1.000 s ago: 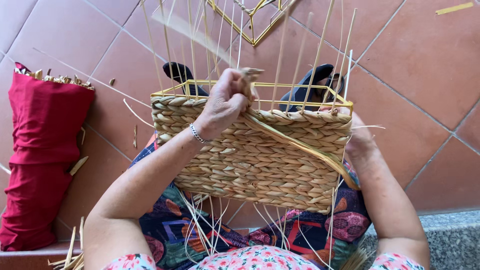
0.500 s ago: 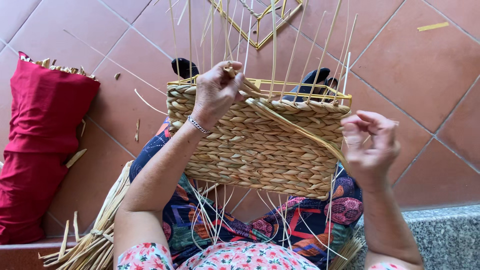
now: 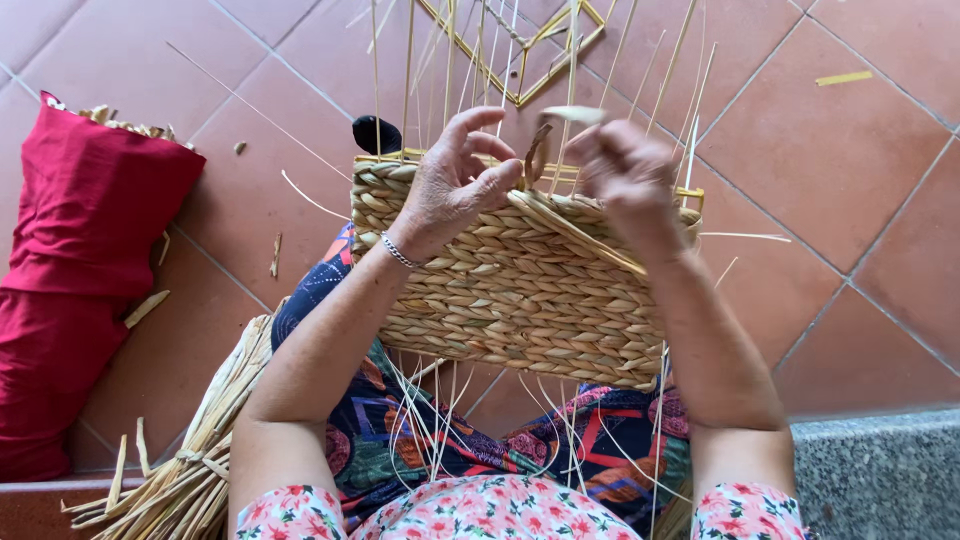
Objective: The person weaves a rectangular basket using dried plant strips, interlacing them through a frame held between the legs. They then use scissors to trim the excess strips from the basket's edge.
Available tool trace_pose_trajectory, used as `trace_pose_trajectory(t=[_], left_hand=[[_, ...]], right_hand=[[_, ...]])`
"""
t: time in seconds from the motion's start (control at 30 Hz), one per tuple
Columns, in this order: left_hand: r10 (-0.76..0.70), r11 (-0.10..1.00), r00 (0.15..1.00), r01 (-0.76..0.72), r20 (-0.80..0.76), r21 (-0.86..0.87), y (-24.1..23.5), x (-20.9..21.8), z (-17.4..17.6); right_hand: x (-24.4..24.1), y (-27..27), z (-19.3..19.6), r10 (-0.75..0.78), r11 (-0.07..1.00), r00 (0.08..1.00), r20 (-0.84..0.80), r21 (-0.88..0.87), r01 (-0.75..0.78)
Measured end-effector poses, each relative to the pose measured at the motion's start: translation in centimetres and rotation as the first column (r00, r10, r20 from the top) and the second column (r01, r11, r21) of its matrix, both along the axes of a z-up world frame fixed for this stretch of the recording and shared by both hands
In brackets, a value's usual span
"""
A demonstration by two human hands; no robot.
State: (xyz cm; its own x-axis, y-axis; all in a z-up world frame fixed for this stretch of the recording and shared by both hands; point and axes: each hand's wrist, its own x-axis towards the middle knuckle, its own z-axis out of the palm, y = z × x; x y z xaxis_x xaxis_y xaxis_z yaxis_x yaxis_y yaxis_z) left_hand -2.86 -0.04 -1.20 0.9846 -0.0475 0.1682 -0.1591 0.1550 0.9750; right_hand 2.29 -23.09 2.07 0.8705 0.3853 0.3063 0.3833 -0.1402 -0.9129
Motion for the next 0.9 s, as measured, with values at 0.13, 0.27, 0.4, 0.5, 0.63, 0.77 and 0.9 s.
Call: trace_pose_trajectory(t=[0.13,0.27,0.4,0.5,0.63,0.77,0.9], left_hand=[[0.043,0.840,0.984,-0.129,0.172,0.528,-0.4,0.4,-1.2],[-0.058,0.662,0.901,-0.287,0.430,0.692,-1.2,1.5,-3.6],[-0.040,0.499,0.964,-0.208,0.263,0.841,-1.5,4.0,-4.7],[0.059,0.574,0.994,-0.110,0.093,0.811,-1.9,4.5,-4.0],[0.010,0.596,0.993,0.086,-0.115,0.799,-1.2,5.0,-1.7],[-0.020,0.611,0.947,0.265,-0.320,0.746,-0.4,5.8,-0.3],[-0.073,0.563,0.979,0.196,-0.188,0.803,-0.6,7.0,-1.7]], right_hand=[[-2.4,-7.3,6.1,-0.063,0.998,0.973,-0.223,-0.010,0.062],[-4.5,-12.1,7.5,-0.131,0.948,0.977,-0.169,-0.311,0.073],[-4.4,-12.7,6.6,-0.101,0.396,0.784,0.613,-0.698,0.597],[-5.0,-9.9,5.7,-0.141,0.786,0.764,0.629,-0.398,0.473],[-4.8,-2.4,2.4,0.173,0.785,0.483,0.859,-0.416,0.460],[-0.9,0.2,-0.3,0.276,0.680,0.616,0.737,-0.603,0.417],[-0.9,-0.5,-1.7,0.276,0.617,0.634,0.722,-0.639,0.459]])
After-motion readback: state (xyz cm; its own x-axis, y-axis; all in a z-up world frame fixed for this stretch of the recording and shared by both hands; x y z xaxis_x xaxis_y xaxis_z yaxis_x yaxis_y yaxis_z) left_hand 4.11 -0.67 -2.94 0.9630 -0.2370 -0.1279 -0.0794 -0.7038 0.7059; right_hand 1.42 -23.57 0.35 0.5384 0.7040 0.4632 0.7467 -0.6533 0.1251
